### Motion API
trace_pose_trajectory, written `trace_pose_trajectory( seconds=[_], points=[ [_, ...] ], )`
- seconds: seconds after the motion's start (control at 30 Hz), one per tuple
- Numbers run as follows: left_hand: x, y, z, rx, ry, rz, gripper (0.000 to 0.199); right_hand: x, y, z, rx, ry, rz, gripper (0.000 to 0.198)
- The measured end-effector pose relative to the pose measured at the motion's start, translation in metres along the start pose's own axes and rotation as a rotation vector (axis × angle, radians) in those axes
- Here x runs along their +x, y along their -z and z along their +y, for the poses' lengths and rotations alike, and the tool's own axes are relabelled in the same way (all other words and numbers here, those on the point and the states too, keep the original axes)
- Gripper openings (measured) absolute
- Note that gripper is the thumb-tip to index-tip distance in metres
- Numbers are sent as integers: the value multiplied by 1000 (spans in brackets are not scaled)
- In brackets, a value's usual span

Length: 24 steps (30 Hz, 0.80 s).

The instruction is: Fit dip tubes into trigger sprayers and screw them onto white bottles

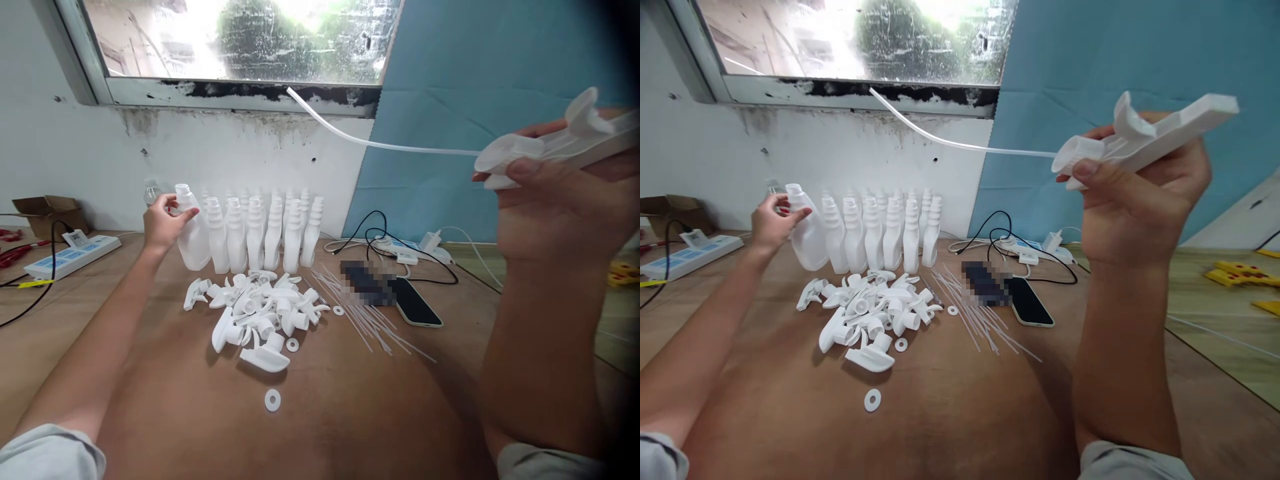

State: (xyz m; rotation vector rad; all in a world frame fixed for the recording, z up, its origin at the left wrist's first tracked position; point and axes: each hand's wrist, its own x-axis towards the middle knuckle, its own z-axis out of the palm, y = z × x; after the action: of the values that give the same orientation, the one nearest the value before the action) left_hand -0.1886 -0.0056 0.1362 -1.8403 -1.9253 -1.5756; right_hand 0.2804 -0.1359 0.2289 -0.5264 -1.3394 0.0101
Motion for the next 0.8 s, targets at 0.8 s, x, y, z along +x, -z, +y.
trace_pose_trajectory(
  seconds=[0.8],
  points=[
    [-9,-22,-13,23,72,-87,58,-13,-19,5,69,-154,-67,55]
  ],
)
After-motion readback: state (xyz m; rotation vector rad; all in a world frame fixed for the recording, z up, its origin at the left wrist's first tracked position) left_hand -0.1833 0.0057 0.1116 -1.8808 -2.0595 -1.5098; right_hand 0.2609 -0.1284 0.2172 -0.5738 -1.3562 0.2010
